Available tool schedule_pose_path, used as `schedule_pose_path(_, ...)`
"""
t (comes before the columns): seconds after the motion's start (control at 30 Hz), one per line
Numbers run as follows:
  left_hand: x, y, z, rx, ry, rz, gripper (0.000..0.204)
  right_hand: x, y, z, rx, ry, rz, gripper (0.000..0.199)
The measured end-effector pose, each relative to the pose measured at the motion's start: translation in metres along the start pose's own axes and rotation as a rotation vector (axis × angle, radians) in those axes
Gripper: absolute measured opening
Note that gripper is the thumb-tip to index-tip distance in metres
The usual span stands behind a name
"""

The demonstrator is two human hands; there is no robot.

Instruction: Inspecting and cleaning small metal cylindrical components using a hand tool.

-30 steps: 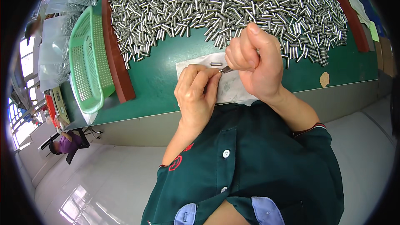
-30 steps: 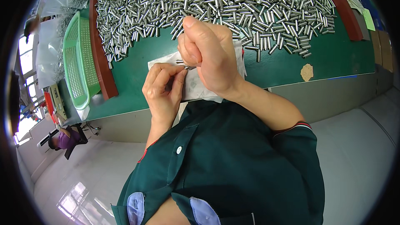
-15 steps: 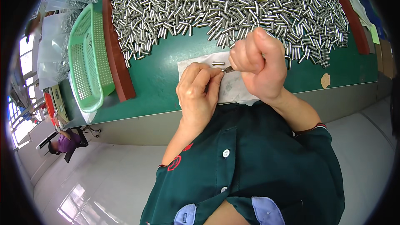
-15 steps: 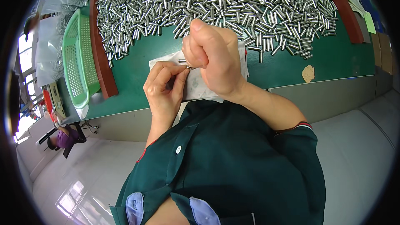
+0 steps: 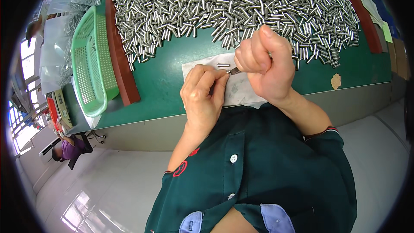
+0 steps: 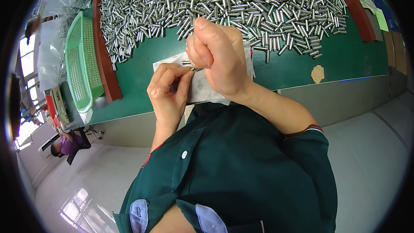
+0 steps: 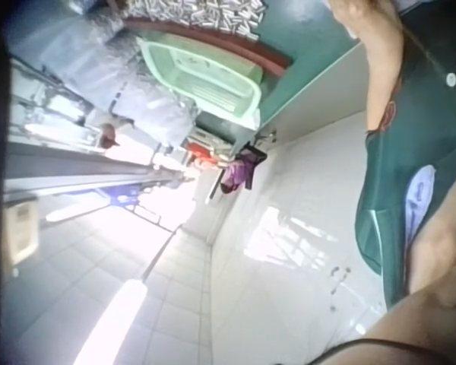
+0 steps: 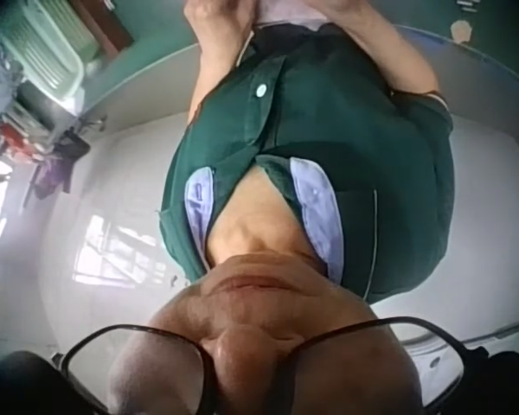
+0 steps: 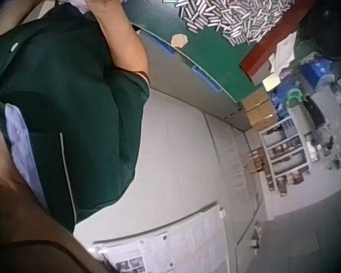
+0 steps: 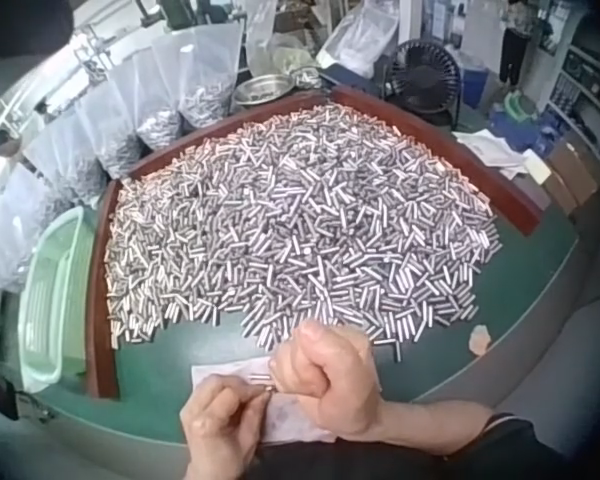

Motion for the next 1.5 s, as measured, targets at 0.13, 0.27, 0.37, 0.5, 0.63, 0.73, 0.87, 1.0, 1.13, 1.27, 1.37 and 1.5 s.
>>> schedule_pose_path(0.13,-0.001,0.0,0.001,-0.004,-0.017,0.003,0.011,0.001,-0.003,-0.002,-0.005,0.029,-0.063,0.045)
schedule_pose_path(0.27,-0.003,-0.001,0.0,0.025,-0.006,0.038,0.012,0.003,-0.005,-0.005,0.004,0.053,-0.122,0.044)
schedule_pose_path(0.37,-0.011,0.001,0.001,0.029,-0.086,0.118,0.014,0.006,-0.002,-0.003,0.004,0.078,-0.098,0.043)
schedule_pose_path(0.5,-0.017,0.001,0.006,0.055,-0.227,0.176,0.017,0.01,0.005,-0.002,-0.019,0.11,-0.051,0.042)
schedule_pose_path(0.63,-0.017,-0.005,0.012,0.131,-0.303,0.221,0.019,0.01,0.009,-0.003,-0.023,0.111,-0.03,0.042)
schedule_pose_path(0.73,-0.019,-0.007,0.014,0.178,-0.319,0.27,0.018,0.009,0.009,-0.002,-0.037,0.106,-0.03,0.041)
schedule_pose_path(0.87,-0.023,-0.012,0.017,0.219,-0.374,0.346,0.017,0.01,0.008,-0.003,-0.036,0.1,-0.044,0.042)
schedule_pose_path(1.0,-0.023,-0.012,0.023,0.217,-0.394,0.342,0.015,0.01,0.011,-0.003,-0.083,0.086,0.006,0.044)
schedule_pose_path(1.13,0.003,0.001,0.029,0.18,0.009,-0.206,0.008,0.01,0.013,-0.003,-0.127,0.078,0.027,0.045)
schedule_pose_path(1.27,0.037,-0.006,0.016,0.173,0.595,-1.148,0.016,0.01,0.012,-0.003,-0.115,0.069,0.036,0.045)
schedule_pose_path(1.37,0.045,-0.005,0.013,0.168,0.652,-1.182,0.024,0.009,0.011,-0.003,-0.099,0.06,0.04,0.045)
schedule_pose_path(1.5,0.047,-0.007,0.01,0.2,0.753,-1.31,0.029,0.008,0.012,-0.003,-0.095,0.059,0.049,0.045)
Point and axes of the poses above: each hand's wrist, its own z-axis towards the middle knuckle, its own y-axis out of the back of the hand, x = y × z, the point moved 7 cm from there along z, towards the middle knuckle, and after that the axes turned 5 degrees about -z, right-handed, at the moved point
